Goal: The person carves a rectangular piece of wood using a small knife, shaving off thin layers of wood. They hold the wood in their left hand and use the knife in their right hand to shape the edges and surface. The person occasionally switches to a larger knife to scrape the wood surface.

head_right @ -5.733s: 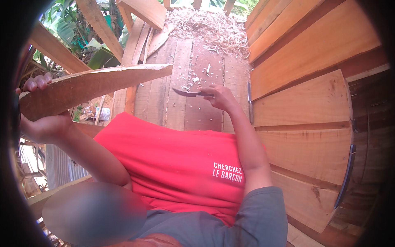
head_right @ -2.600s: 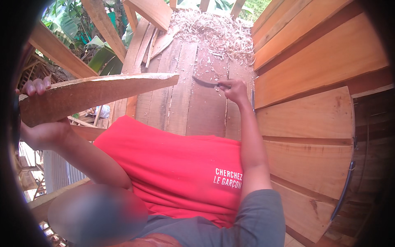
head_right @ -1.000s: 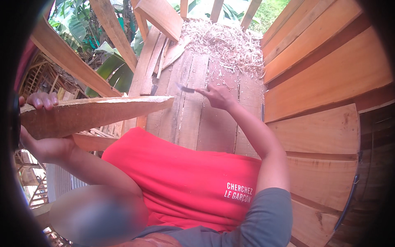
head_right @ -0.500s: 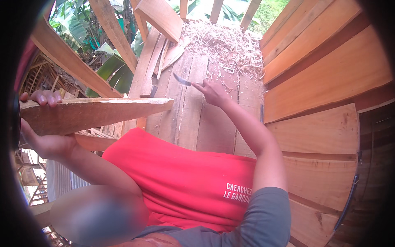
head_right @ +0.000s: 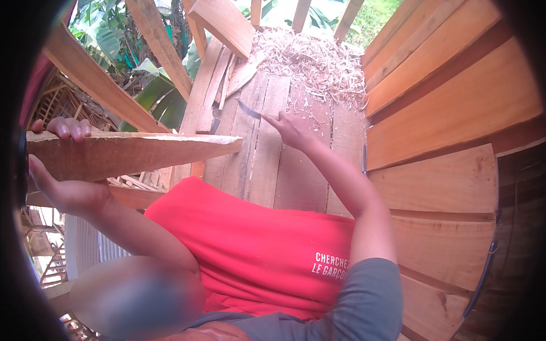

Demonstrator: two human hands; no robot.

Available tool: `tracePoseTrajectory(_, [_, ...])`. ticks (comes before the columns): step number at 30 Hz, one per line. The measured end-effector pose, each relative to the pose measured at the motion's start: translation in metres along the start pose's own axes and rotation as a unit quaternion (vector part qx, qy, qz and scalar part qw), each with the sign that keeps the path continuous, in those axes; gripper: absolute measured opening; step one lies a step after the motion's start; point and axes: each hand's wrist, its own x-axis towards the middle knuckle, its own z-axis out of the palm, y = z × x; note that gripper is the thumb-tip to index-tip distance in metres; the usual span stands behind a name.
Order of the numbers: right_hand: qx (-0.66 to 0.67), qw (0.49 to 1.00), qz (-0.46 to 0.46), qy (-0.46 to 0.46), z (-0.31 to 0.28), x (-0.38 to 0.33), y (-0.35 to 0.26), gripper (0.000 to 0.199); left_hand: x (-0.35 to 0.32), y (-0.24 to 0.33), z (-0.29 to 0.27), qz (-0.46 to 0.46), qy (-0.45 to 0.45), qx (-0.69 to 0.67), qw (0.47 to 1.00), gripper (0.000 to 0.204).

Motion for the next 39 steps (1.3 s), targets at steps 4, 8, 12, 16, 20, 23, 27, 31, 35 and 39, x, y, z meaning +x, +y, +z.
tracePoseTrajectory(4, [-0.012,0.999,-0.022,-0.027,0.017,-0.018,0.017,0.075,0.0,-0.002,0.005,0.003,0.018,0.016,1.0,0.054])
tracePoseTrajectory(8, [-0.089,0.968,0.232,0.023,0.012,-0.033,0.093,0.075,0.001,-0.002,0.011,-0.003,0.025,0.01,1.0,0.053])
tracePoseTrajectory(12, [-0.082,0.992,0.075,0.067,-0.024,-0.052,0.092,0.074,0.003,-0.003,0.0,-0.001,0.022,0.01,1.0,0.052])
tracePoseTrajectory(16, [-0.022,0.985,-0.171,0.012,-0.029,-0.099,0.091,0.08,0.004,-0.005,0.0,0.0,0.019,0.005,1.0,0.05])
tracePoseTrajectory(20, [-0.04,0.966,-0.232,-0.105,-0.017,-0.139,0.113,0.08,0.002,-0.003,0.006,-0.011,0.019,-0.01,1.0,0.048])
tracePoseTrajectory(23, [-0.039,0.963,-0.239,-0.119,-0.005,-0.145,0.124,0.079,0.001,-0.001,0.011,-0.01,0.021,-0.004,1.0,0.048])
tracePoseTrajectory(27, [-0.048,0.978,-0.184,-0.088,-0.008,-0.117,0.145,0.079,0.001,-0.001,0.012,-0.004,0.008,0.009,1.0,0.047])
tracePoseTrajectory(31, [-0.146,0.987,0.033,0.065,-0.011,-0.096,0.165,0.079,0.0,0.002,0.014,-0.017,-0.012,-0.029,0.999,0.047])
tracePoseTrajectory(35, [-0.151,0.984,0.07,0.068,-0.023,-0.095,0.17,0.077,-0.004,0.003,0.021,-0.015,-0.009,-0.018,1.0,0.048])
tracePoseTrajectory(39, [-0.093,0.977,-0.187,-0.044,-0.023,-0.118,0.148,0.078,-0.004,0.002,0.018,-0.012,-0.025,-0.02,0.999,0.049])
